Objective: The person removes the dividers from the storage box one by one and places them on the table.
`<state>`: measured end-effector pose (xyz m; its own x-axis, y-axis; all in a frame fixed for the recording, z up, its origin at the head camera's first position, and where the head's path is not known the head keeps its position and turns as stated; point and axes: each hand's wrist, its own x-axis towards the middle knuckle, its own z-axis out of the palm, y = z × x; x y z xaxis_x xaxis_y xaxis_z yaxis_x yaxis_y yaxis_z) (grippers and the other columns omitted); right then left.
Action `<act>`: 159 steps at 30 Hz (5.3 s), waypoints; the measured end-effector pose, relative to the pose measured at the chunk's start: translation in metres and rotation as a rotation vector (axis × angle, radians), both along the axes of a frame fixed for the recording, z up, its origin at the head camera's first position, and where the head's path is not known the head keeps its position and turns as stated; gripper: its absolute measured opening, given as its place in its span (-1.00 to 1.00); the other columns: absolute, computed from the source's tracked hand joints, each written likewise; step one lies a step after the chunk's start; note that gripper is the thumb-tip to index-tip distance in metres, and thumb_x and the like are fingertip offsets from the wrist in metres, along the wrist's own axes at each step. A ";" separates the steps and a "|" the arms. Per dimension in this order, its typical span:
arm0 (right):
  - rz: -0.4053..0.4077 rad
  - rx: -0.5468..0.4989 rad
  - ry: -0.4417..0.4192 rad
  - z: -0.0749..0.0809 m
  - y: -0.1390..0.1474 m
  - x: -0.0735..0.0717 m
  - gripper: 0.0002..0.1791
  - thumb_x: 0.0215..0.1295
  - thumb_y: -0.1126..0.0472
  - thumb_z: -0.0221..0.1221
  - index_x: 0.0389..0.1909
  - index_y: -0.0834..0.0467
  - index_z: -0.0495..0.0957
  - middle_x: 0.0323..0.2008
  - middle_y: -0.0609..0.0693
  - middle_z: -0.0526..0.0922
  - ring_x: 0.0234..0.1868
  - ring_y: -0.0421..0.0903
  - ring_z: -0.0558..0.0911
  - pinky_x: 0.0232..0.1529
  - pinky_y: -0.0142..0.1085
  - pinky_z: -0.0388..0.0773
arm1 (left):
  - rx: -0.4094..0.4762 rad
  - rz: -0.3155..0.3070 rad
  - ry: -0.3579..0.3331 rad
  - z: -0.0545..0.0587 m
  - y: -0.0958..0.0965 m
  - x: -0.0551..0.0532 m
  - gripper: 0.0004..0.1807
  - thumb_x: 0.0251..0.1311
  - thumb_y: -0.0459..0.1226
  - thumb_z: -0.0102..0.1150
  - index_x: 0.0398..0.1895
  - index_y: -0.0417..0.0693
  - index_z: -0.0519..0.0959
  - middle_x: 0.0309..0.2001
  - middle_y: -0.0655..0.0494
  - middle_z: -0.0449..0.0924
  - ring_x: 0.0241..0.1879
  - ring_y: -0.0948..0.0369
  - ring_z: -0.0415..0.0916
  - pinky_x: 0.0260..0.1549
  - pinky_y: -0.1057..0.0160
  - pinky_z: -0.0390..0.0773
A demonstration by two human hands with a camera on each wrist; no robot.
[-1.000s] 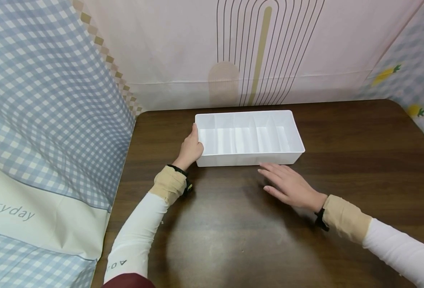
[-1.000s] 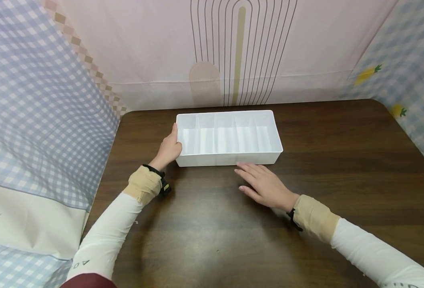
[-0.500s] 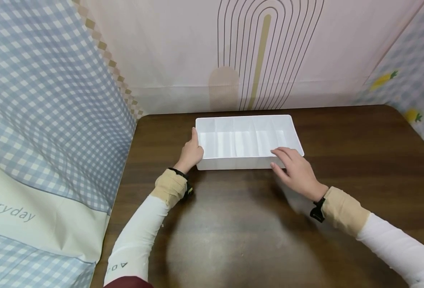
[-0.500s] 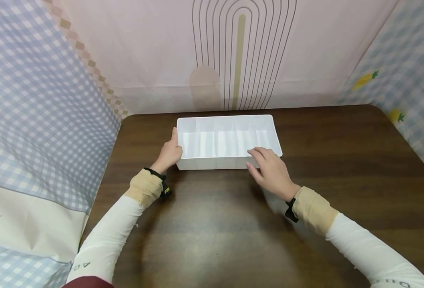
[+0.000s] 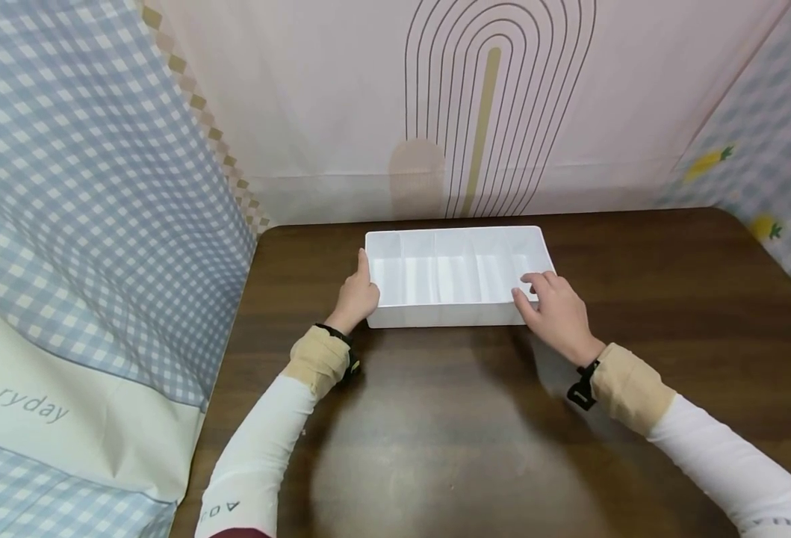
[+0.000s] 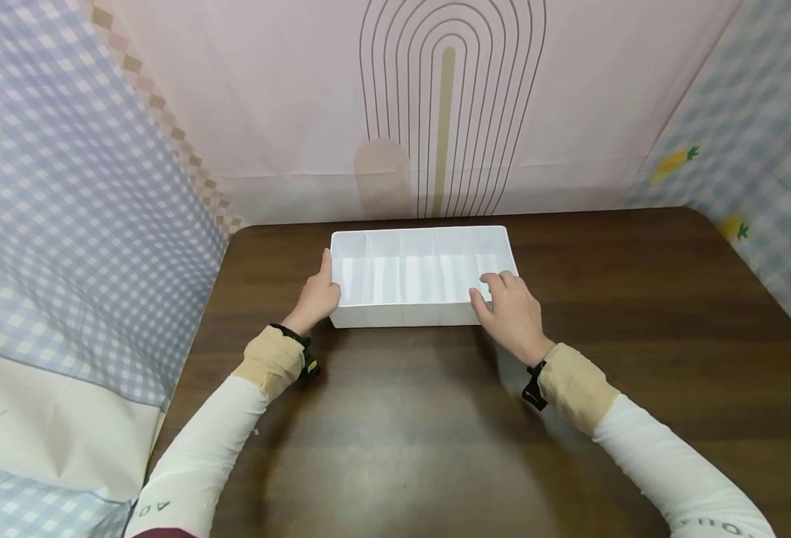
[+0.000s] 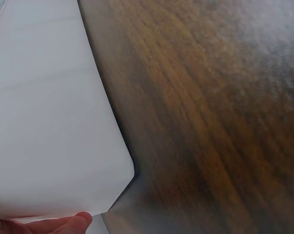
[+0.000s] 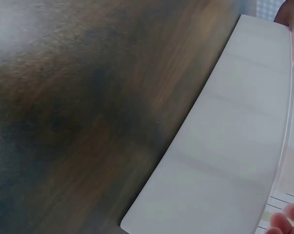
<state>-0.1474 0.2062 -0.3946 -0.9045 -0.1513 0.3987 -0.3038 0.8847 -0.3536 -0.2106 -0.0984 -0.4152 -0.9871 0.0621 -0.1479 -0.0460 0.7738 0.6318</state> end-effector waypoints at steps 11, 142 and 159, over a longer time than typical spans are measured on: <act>-0.044 0.010 -0.057 0.002 -0.005 -0.014 -0.66 0.17 0.07 0.02 -0.29 0.29 0.53 -0.54 0.13 0.51 -0.56 -0.02 0.44 -0.66 -0.22 0.31 | 0.018 0.001 0.007 -0.002 0.000 0.000 -0.24 0.11 -0.43 -0.37 0.37 -0.11 -0.37 -0.73 0.11 0.18 -0.80 0.25 0.01 -0.79 0.36 0.11; -0.124 0.037 -0.298 0.005 -0.009 -0.050 -0.66 0.06 0.23 -0.14 -0.86 0.10 0.10 -0.82 -0.07 0.12 -0.77 -0.12 0.18 -0.81 -0.33 0.10 | 0.016 0.016 -0.003 0.004 0.002 0.002 -0.26 0.12 -0.43 -0.39 0.38 -0.09 -0.37 -0.68 0.09 0.20 -0.78 0.25 0.05 -0.78 0.36 0.13; -0.157 0.026 -0.306 0.014 -0.010 -0.049 -0.66 0.04 0.20 -0.14 -0.86 0.11 0.10 -0.83 -0.07 0.10 -0.76 -0.10 0.18 -0.80 -0.30 0.13 | 0.013 0.013 0.002 0.005 0.002 0.002 -0.26 0.13 -0.43 -0.39 0.37 -0.10 -0.36 -0.68 0.07 0.21 -0.77 0.24 0.06 -0.78 0.35 0.14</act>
